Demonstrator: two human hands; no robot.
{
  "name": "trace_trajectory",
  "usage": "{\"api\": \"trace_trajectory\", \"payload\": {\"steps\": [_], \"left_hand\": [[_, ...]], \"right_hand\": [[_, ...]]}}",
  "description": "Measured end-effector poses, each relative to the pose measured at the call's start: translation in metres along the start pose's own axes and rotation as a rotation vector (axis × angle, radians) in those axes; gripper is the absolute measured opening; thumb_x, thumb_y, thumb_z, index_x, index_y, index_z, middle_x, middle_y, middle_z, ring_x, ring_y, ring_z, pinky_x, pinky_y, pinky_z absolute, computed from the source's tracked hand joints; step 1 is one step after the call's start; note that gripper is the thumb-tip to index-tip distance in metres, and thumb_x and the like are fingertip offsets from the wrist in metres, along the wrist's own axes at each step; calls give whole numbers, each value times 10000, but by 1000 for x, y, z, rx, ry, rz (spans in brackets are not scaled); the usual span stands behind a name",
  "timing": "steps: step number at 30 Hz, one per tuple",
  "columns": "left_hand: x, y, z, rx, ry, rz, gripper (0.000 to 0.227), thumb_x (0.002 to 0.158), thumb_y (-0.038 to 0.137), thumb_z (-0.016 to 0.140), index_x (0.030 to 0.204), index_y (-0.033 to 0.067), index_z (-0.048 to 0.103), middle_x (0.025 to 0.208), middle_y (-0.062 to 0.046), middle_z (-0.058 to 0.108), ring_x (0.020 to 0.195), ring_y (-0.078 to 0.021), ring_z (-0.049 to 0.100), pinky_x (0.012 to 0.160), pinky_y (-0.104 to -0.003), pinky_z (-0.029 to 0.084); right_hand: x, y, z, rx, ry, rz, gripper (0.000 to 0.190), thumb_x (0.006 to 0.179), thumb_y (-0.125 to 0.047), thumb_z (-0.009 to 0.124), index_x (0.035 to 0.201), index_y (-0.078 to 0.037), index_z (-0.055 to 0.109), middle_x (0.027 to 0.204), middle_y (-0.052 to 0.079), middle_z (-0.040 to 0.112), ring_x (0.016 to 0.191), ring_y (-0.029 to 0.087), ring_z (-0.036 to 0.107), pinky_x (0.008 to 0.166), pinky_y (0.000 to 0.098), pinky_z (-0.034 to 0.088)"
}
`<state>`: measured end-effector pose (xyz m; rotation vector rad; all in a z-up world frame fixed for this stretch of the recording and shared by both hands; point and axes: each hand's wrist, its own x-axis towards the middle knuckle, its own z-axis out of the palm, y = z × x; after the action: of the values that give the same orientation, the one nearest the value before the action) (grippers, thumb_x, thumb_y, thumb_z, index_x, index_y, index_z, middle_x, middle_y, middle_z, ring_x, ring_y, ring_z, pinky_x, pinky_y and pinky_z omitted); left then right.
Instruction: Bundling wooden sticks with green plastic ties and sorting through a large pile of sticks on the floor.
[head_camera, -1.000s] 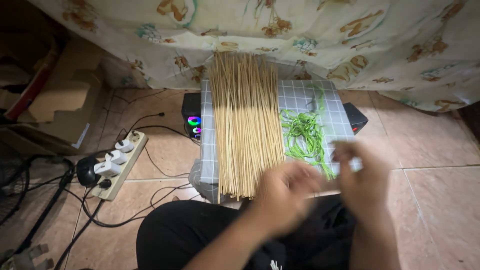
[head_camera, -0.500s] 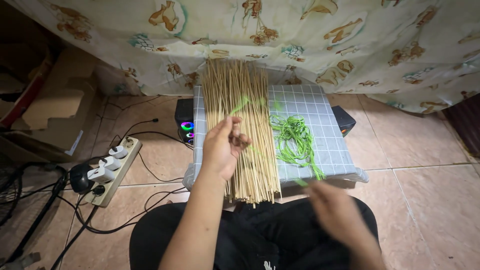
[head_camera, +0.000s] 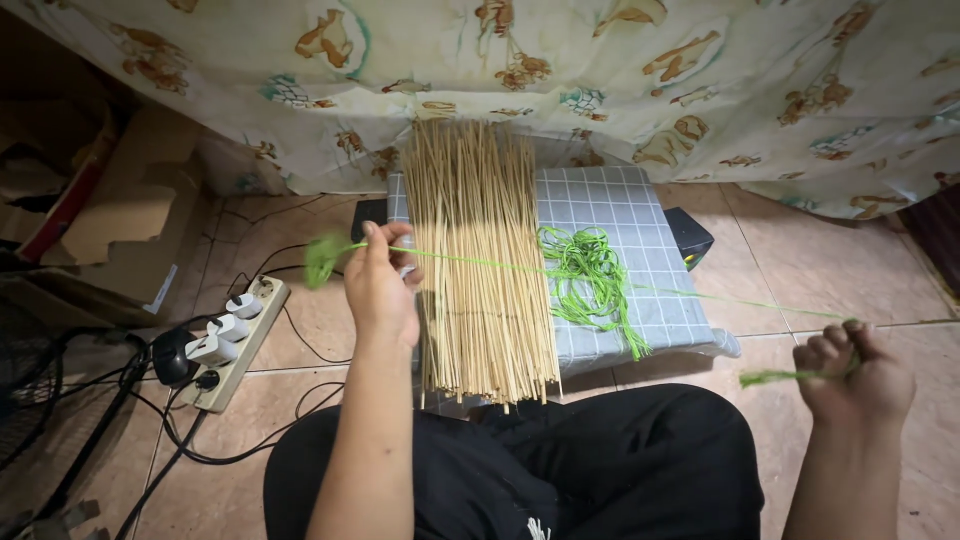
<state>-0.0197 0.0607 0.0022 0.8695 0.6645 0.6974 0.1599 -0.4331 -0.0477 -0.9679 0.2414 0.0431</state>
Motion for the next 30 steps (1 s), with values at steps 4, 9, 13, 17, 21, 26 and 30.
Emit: {"api": "trace_trajectory", "payload": {"steps": [4, 9, 13, 17, 21, 26, 30], "left_hand": [[-3, -6, 1, -41, -78, 35, 363, 1059, 365, 518, 890, 67, 638, 610, 55, 342, 456, -44, 302, 399, -225, 267], [-18, -22, 31, 338, -94, 169, 263, 1043, 301, 514, 992, 83, 654, 845, -40, 620, 607, -91, 507, 442, -211, 450], [-45, -32, 70, 288, -383, 116, 307, 1049, 284, 483, 1000, 57, 684, 834, -55, 637, 599, -82, 495, 485, -215, 419], [-68, -23, 119, 520, -691, 60, 364, 1036, 303, 512, 932, 27, 725, 720, -72, 626, 499, -124, 557, 457, -248, 492], [-34, -28, 149, 576, -727, 144, 341, 1049, 323, 537, 946, 66, 737, 681, -71, 661, 413, -123, 584, 388, -207, 455], [1, -24, 145, 768, -840, -88, 539, 1019, 448, 572, 1183, -57, 661, 893, -185, 697, 540, -145, 680, 413, -200, 522], [-26, 5, 112, 1165, -796, 84, 416, 1036, 282, 550, 1217, -70, 675, 1002, -240, 726, 740, -253, 748, 805, -397, 606]], "right_hand": [[7, -8, 25, 165, 155, -98, 237, 1114, -161, 376, 983, -187, 571, 803, -58, 535, 667, 44, 484, 723, 187, 417], [-11, 7, 58, -448, -138, -409, 79, 1059, -65, 601, 1073, -132, 641, 1000, -9, 661, 762, 57, 588, 682, 161, 487], [-87, 7, 156, -936, -802, -689, 253, 845, 106, 589, 997, -68, 691, 1603, 122, 385, 1568, 307, 349, 1238, 441, 387], [-119, 33, 212, -1102, -1026, -595, 61, 842, -76, 739, 858, -23, 713, 1255, 214, 500, 1219, 409, 504, 1012, 494, 408], [-94, 62, 206, -813, -773, -274, 161, 988, -129, 671, 919, -8, 753, 774, 109, 746, 773, 186, 684, 785, 406, 579], [-48, 68, 198, -764, -479, -448, 183, 1065, -127, 591, 992, -35, 731, 597, 86, 637, 523, 114, 558, 507, 212, 434], [4, 82, 208, -1009, -395, -625, 113, 1040, -126, 665, 988, -96, 761, 661, 72, 694, 610, 173, 685, 597, 278, 540]]}}
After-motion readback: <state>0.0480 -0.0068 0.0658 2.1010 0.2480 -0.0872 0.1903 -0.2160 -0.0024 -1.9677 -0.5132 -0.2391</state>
